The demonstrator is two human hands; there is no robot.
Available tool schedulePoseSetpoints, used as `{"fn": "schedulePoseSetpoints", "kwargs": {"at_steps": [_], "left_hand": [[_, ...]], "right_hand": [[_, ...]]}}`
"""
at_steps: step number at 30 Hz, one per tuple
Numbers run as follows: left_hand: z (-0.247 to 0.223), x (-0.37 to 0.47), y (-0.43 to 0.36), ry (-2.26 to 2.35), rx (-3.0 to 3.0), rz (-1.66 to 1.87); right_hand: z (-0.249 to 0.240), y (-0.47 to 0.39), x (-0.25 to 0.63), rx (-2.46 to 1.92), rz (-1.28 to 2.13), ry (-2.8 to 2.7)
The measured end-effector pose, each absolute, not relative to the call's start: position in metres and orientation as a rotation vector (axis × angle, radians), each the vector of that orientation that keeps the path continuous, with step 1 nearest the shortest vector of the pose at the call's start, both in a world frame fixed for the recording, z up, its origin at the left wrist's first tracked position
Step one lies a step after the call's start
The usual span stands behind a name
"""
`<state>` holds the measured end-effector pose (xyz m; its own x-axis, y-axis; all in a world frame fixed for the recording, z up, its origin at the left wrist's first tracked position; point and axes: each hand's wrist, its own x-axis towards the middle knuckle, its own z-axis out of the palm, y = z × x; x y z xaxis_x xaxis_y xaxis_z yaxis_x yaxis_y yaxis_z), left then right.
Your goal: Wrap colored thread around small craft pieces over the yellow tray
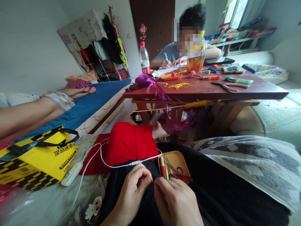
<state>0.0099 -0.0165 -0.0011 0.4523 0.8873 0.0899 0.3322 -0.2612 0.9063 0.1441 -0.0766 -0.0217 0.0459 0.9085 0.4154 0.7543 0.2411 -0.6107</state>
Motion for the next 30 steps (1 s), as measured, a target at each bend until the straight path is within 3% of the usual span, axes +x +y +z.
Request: {"fn": "schedulePoseSetpoints", "kwargs": {"at_steps": [13, 30], "left_hand": [[-0.0029, 0.0097, -0.0174, 1.032, 1.836, 0.731], [-0.0048, 0.0129, -0.0194, 1.019, 1.783, 0.721]], "right_hand": [[-0.0196, -0.0748, 0.1429, -1.53, 0.427, -1.621], [-0.0234, -0.0733, 0.1367, -1.438, 0.37, -1.627]]}}
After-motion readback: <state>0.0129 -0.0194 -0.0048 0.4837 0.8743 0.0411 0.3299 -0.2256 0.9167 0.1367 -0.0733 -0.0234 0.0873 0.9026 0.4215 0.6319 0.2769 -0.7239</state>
